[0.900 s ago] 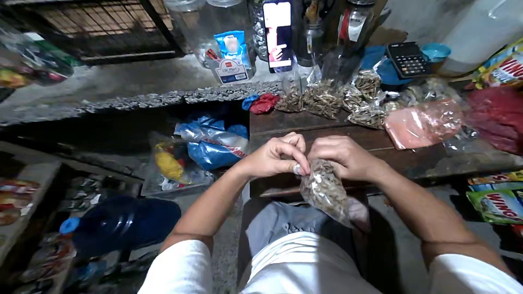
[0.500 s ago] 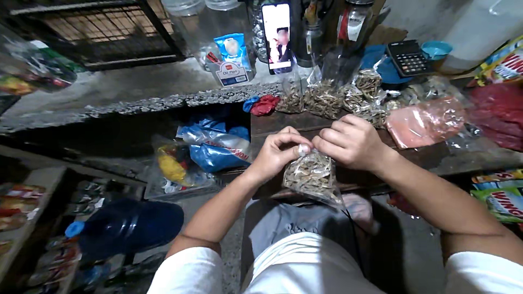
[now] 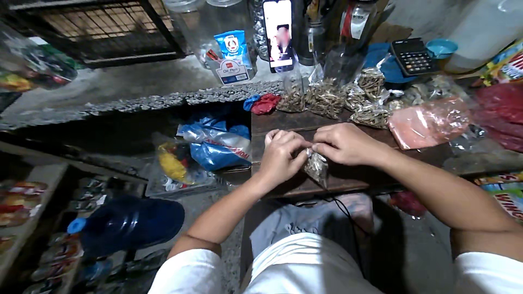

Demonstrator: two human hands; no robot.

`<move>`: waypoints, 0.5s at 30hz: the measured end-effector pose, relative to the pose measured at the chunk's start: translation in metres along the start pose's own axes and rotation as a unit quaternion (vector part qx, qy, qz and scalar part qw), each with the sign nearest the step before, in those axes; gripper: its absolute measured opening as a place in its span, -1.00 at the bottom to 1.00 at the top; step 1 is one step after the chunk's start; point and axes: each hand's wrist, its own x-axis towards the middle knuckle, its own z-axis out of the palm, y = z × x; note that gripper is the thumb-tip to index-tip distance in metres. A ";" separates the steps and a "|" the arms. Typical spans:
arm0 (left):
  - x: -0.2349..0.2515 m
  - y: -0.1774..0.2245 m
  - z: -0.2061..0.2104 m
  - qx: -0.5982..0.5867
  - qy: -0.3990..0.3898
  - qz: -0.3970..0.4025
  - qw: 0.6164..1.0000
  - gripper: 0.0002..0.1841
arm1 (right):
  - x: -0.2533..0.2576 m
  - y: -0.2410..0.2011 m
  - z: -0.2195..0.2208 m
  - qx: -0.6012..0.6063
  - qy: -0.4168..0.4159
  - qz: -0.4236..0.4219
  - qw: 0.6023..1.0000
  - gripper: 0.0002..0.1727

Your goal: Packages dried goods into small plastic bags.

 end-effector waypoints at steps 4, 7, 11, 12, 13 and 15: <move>0.003 -0.008 0.014 0.076 0.050 0.028 0.995 -0.85 | 0.008 -0.003 0.008 0.063 0.008 0.147 0.987 -0.67; 0.007 -0.023 0.028 0.053 0.086 0.005 0.995 -0.84 | 0.010 -0.001 0.026 0.036 0.084 0.170 0.981 -0.67; 0.013 -0.031 0.042 -0.119 0.117 -0.101 0.981 -0.84 | 0.012 0.007 0.063 -0.003 0.275 0.141 0.951 -0.74; 0.014 -0.031 0.045 -0.165 0.128 -0.127 0.970 -0.84 | 0.013 0.008 0.070 -0.008 0.305 0.138 0.942 -0.76; 0.015 -0.031 0.048 -0.204 0.139 -0.150 0.957 -0.85 | 0.014 0.007 0.077 -0.014 0.327 0.137 0.935 -0.76; 0.015 -0.030 0.053 -0.269 0.158 -0.183 0.932 -0.86 | 0.017 0.007 0.089 -0.037 0.367 0.134 0.920 -0.75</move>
